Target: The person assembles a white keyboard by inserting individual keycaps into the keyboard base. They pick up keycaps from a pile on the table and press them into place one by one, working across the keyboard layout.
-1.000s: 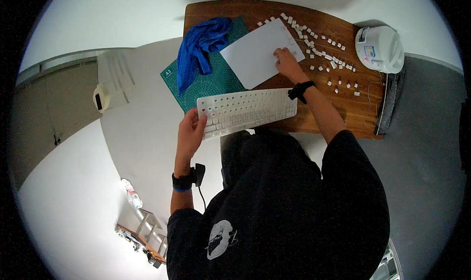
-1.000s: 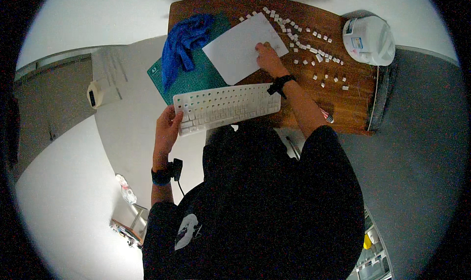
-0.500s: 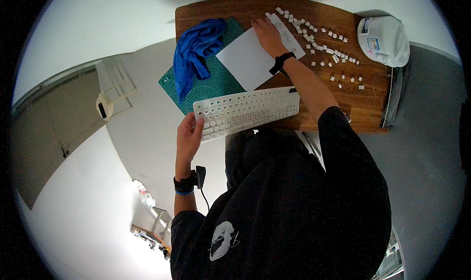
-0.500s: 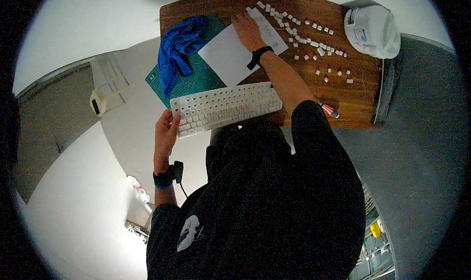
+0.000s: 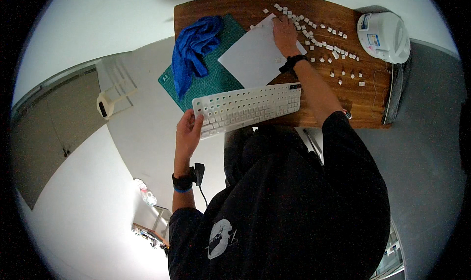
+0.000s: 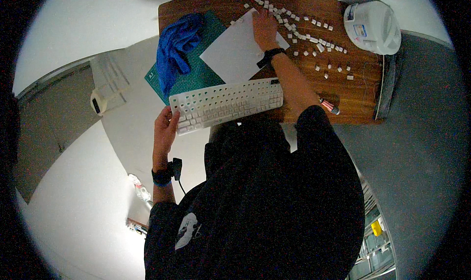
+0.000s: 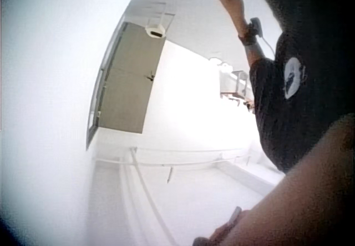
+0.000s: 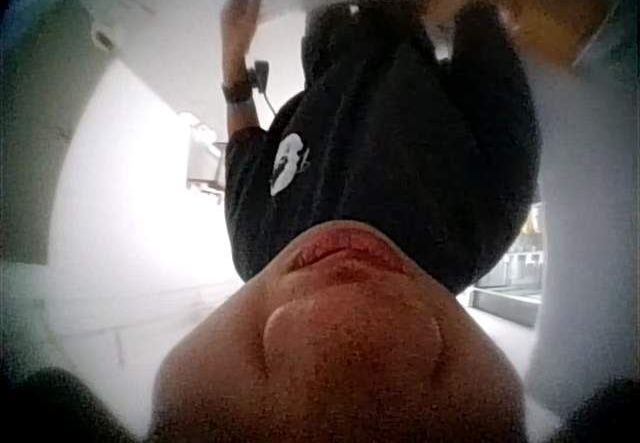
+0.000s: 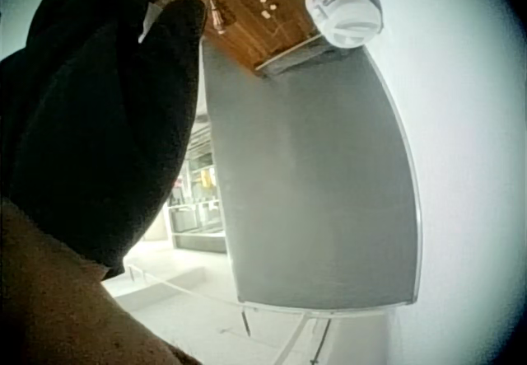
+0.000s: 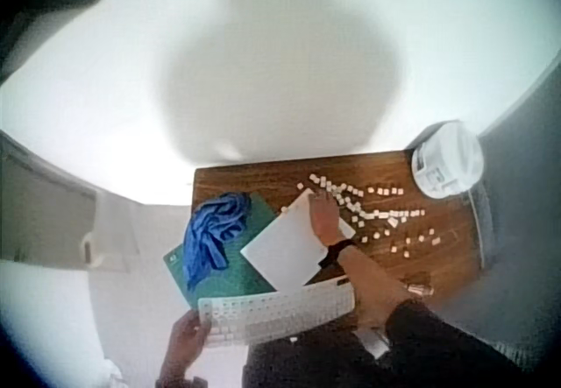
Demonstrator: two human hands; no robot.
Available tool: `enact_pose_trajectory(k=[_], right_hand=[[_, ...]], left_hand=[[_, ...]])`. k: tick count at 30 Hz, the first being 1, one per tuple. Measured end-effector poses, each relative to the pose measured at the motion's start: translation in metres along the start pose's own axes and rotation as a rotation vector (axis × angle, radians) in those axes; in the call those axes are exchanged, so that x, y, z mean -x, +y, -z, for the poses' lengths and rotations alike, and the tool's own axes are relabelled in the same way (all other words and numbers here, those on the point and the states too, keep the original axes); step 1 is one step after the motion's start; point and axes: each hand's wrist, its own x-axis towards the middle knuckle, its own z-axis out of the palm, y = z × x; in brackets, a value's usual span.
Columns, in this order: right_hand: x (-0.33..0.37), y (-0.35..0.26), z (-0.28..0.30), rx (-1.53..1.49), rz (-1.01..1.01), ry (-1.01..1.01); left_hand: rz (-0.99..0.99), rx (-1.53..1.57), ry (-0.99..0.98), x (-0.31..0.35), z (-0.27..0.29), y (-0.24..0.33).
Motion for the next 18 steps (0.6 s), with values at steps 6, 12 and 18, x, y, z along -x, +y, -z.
enact_pose_trajectory(k=[6,12,18], right_hand=[[0.006,0.025,0.009,-0.316,0.204,0.22],[0.022,-0.013,0.167,-1.536,0.07,-0.316],[0.053,-0.015,0.242,-1.868,0.226,-0.383]], left_hand=[[-0.07,0.01,-0.022,0.001,-0.001,0.006],[-0.025,-0.051,0.009,0.015,0.001,0.018],[-0.109,-0.008,-0.007,0.019,0.001,0.021]])
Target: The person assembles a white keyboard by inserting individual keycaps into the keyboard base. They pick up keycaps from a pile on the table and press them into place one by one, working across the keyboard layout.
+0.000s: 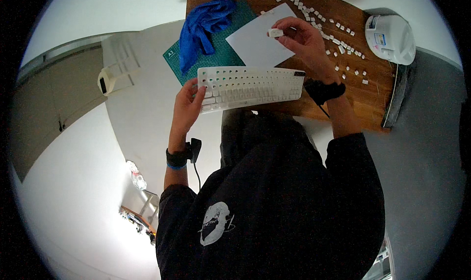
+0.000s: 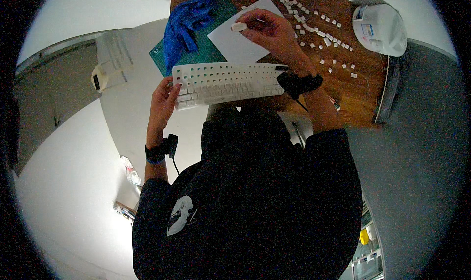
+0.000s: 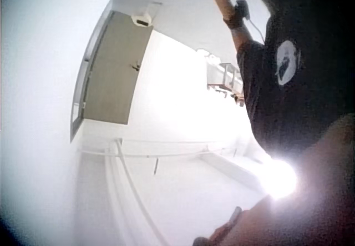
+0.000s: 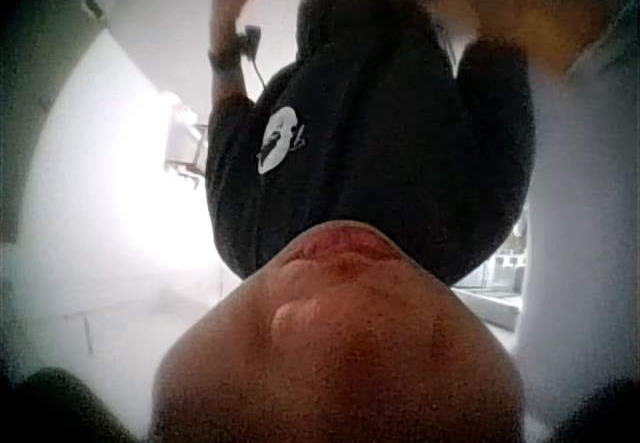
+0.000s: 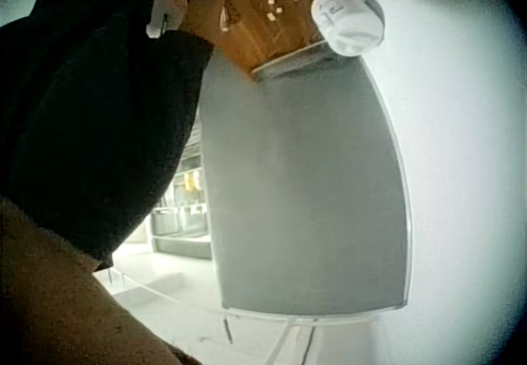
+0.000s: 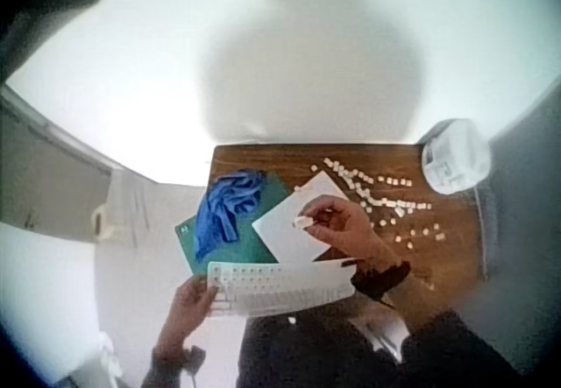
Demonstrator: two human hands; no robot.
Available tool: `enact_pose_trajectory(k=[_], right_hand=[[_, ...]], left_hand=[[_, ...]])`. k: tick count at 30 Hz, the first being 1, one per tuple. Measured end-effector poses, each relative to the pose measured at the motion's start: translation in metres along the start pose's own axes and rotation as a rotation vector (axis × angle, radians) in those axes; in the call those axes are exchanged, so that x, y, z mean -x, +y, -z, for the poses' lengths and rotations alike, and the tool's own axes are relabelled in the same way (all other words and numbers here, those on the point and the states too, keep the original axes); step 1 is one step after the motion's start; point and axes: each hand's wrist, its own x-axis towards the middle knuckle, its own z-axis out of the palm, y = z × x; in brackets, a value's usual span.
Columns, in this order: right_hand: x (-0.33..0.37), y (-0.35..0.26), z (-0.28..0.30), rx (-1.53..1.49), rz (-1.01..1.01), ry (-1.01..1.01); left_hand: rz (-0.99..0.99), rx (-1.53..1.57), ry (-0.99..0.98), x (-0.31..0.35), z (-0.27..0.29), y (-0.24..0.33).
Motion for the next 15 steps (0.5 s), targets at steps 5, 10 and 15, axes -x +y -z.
enact_pose_trajectory(k=[5,10,15], right_hand=[[0.01,-0.023,-0.017,-0.03,0.074,-0.018],[0.012,-0.029,-0.03,-0.004,0.116,-0.05],[0.008,-0.025,-0.048,0.201,0.184,-0.104]], left_hand=[[-0.017,-0.023,-0.008,0.002,0.0,-0.002],[-0.129,-0.043,-0.006,0.005,0.001,-0.007],[-0.092,-0.049,0.039,0.007,0.004,-0.018]])
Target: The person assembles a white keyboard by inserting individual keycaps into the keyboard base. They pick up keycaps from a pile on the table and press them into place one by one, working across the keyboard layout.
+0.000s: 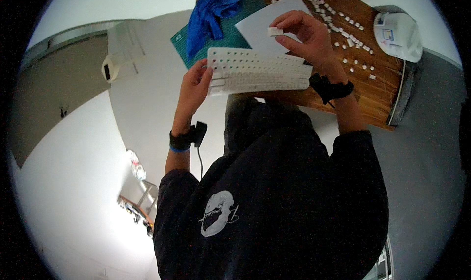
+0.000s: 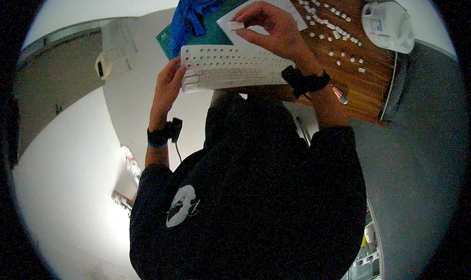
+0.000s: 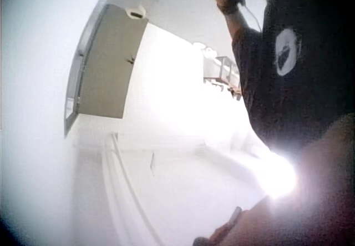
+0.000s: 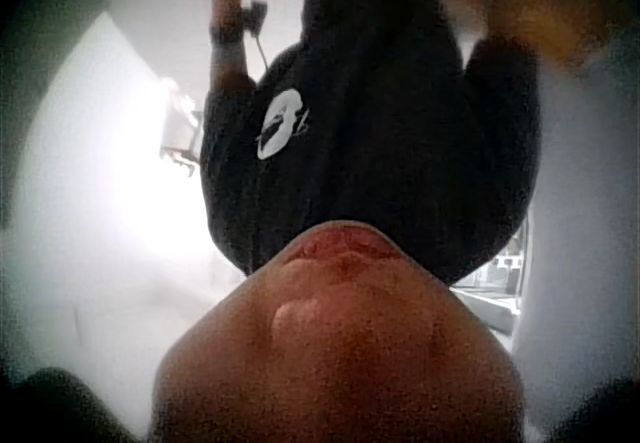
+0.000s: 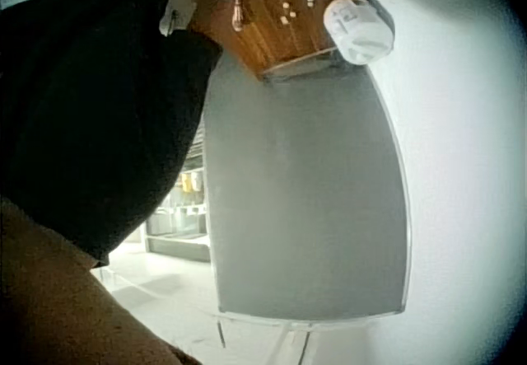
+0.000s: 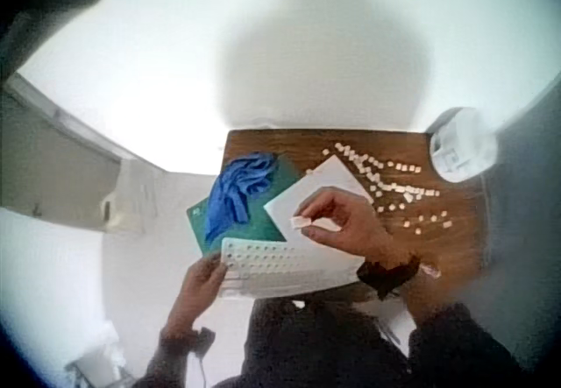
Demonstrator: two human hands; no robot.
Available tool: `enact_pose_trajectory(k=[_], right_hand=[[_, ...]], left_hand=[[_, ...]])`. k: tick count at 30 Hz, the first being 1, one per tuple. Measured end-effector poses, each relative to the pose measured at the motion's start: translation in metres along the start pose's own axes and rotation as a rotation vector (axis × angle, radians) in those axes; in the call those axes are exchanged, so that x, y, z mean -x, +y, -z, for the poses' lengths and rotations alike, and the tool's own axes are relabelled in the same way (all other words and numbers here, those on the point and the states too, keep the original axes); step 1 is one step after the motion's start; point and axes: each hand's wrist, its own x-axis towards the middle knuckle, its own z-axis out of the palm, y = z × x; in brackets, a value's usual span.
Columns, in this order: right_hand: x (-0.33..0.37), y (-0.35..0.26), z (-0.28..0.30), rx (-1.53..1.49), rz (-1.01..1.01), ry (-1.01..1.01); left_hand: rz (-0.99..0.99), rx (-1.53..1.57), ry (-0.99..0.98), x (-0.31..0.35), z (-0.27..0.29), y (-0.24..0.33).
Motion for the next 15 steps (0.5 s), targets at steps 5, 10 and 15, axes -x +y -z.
enact_pose_trajectory(k=[5,10,15], right_hand=[[0.006,0.014,-0.04,0.154,-0.063,-0.082],[0.009,0.023,-0.088,0.315,-0.092,-0.208],[0.009,0.032,-0.127,0.395,0.016,-0.18]], left_hand=[[0.059,0.149,0.034,0.004,-0.003,0.005],[0.095,0.192,-0.036,0.005,0.006,-0.003],[0.099,0.159,-0.043,0.006,0.006,-0.001]])
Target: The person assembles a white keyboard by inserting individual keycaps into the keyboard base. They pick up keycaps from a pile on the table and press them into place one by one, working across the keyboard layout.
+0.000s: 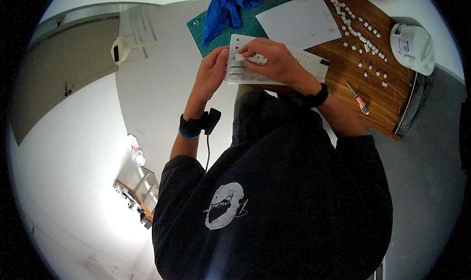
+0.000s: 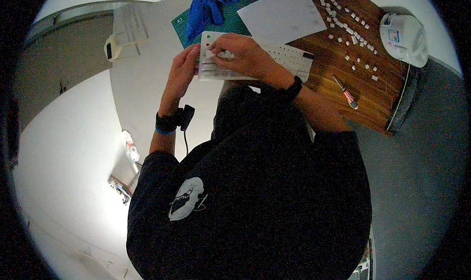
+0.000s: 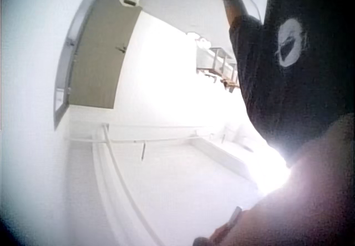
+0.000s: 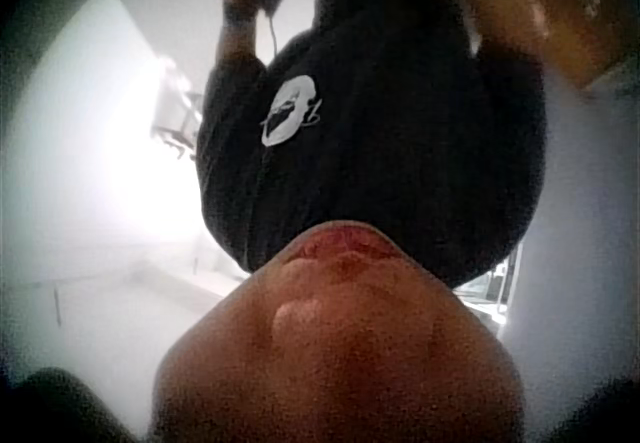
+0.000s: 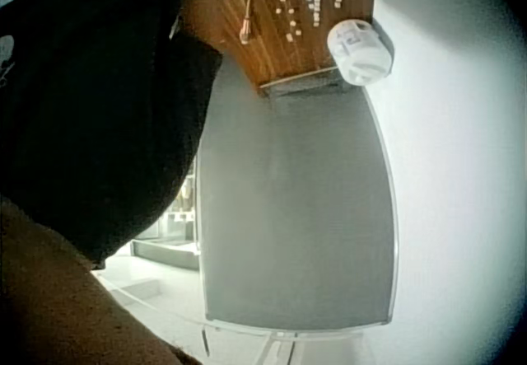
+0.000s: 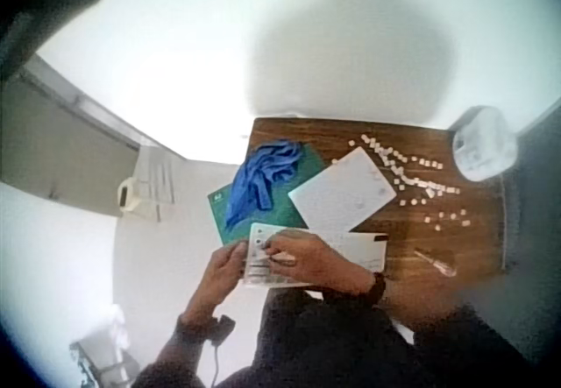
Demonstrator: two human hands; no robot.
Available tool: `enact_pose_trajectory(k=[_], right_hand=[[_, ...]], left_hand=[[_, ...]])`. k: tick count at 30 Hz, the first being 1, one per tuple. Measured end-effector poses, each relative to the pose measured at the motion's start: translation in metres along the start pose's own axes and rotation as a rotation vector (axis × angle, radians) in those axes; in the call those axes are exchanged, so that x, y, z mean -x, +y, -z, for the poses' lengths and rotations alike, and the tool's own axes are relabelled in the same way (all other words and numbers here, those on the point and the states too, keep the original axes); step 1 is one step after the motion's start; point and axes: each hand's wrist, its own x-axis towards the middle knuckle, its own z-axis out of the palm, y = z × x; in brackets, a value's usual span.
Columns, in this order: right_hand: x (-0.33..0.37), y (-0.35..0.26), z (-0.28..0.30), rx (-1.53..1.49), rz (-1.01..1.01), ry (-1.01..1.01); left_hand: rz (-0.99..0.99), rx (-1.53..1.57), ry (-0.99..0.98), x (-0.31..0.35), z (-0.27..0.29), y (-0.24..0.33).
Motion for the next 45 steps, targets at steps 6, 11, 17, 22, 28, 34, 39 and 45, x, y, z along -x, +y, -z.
enact_pose_trajectory(k=[6,11,17,22,28,34,39,45], right_hand=[[0.002,-0.005,-0.014,0.082,0.0,0.044],[0.003,-0.007,-0.018,0.157,-0.022,0.091],[-0.002,-0.001,-0.019,0.093,-0.087,0.047],[-0.006,-0.002,-0.018,0.13,-0.077,0.015],[-0.015,0.001,-0.019,0.11,-0.039,-0.01],[-0.017,-0.008,-0.017,0.105,-0.036,-0.008],[-0.014,-0.007,-0.019,0.115,-0.075,-0.011],[-0.009,-0.007,-0.006,-0.067,-0.252,-0.098]], left_hand=[[-0.051,-0.056,0.056,0.005,-0.008,0.011],[-0.119,-0.217,0.017,0.006,-0.003,0.016],[-0.144,-0.196,0.04,0.0,-0.002,0.004],[-0.11,-0.107,-0.009,0.001,0.0,0.005],[-0.188,-0.109,-0.007,0.0,-0.001,-0.001],[-0.193,-0.135,0.001,0.004,0.0,0.005],[-0.195,-0.093,-0.017,0.004,0.001,0.002],[-0.153,-0.054,-0.08,0.012,0.004,0.011]])
